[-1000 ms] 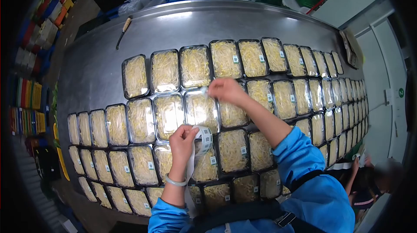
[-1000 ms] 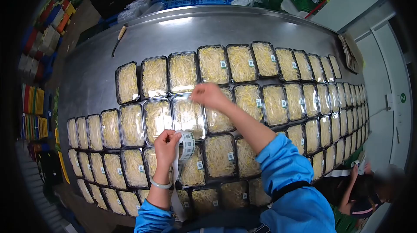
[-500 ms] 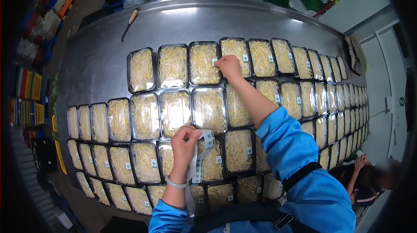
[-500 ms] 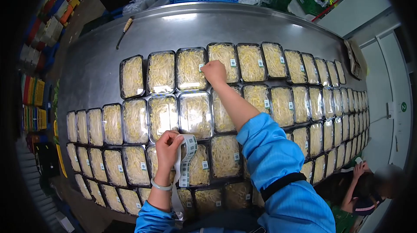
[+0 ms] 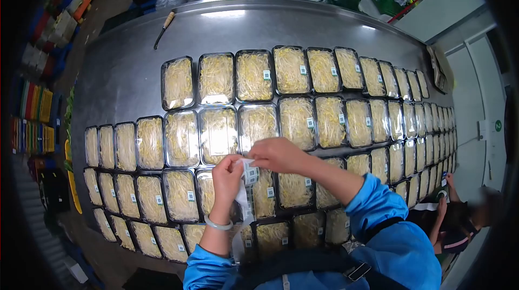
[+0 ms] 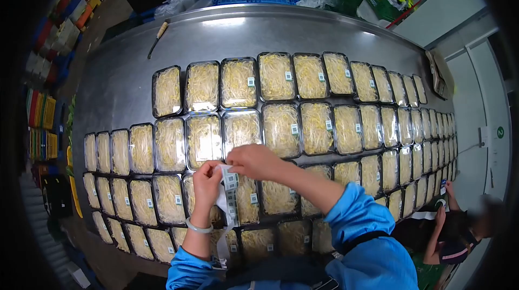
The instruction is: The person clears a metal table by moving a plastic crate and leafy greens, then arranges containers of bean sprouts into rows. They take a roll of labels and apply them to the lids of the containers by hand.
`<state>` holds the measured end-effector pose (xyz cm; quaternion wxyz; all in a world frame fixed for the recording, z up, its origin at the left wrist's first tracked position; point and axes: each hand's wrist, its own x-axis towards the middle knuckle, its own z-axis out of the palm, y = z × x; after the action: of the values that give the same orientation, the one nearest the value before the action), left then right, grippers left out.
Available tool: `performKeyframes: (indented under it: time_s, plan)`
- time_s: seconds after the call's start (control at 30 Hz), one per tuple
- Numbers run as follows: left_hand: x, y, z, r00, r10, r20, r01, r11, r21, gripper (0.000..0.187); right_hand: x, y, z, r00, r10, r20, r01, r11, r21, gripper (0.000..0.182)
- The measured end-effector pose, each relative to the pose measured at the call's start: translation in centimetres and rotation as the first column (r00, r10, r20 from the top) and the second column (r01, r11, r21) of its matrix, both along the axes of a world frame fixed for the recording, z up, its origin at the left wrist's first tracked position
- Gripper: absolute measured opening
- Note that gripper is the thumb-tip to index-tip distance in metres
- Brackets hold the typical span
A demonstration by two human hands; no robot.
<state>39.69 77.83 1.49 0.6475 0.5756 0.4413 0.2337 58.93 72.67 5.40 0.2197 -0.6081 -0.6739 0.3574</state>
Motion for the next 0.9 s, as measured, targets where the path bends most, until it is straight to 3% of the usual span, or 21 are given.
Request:
performKeyframes:
  time_s: [0.13,0.17,0.2,0.27,0.37,0.47,0.6,0.73,0.87,0.9]
  plan:
    - [-1.0,-1.9,0.4,0.962,-0.169,-0.213,0.196,0.974,0.115,0.009,-0.2,-4.5,0.2,0.994,-0.084,0.070,0.078,0.994,0.082,0.017]
    - [-1.1,-2.3,0.9,0.959,-0.147,-0.243,0.183,0.974,0.135,0.011,-0.1,-5.1,0.0,0.992,-0.096,0.076,0.087,0.990,0.107,0.016]
    - [-1.5,-2.7,0.8,0.972,-0.113,-0.206,0.138,0.984,0.109,0.010,0.1,-5.2,-0.5,0.948,-0.301,-0.107,0.304,0.953,0.011,0.015]
    - [-2.7,-3.4,0.1,0.990,-0.042,-0.135,0.048,0.998,0.046,0.010,1.0,-5.1,-2.2,0.642,-0.669,-0.376,0.608,0.742,-0.283,0.014]
    - [-4.1,-4.6,0.7,0.997,-0.046,-0.060,0.047,0.999,0.022,0.002,2.1,-3.6,-4.8,0.246,-0.827,-0.505,0.719,0.505,-0.478,0.014]
    - [-5.2,-5.7,1.7,1.000,0.001,0.006,-0.001,1.000,-0.016,0.003,1.1,-2.4,-7.6,0.170,-0.870,-0.462,0.788,0.402,-0.467,0.016]
    - [-7.0,-6.8,2.2,0.996,0.056,0.074,-0.055,0.998,-0.007,0.006,0.7,-1.5,-9.8,0.258,-0.915,-0.311,0.895,0.347,-0.280,0.017]
    - [-8.5,-7.3,3.1,0.992,0.085,0.093,-0.082,0.996,-0.036,0.007,0.3,-1.1,-8.4,0.354,-0.935,-0.039,0.925,0.356,-0.131,0.020]
    - [-10.4,-7.6,2.7,0.980,0.125,0.158,-0.120,0.992,-0.041,0.006,0.0,-0.4,-7.2,0.446,-0.829,0.337,0.865,0.496,0.076,0.019]
    - [-10.9,-7.6,2.7,0.981,0.131,0.140,-0.126,0.991,-0.043,0.007,0.3,-0.4,-6.8,0.505,-0.737,0.450,0.788,0.606,0.108,0.021]
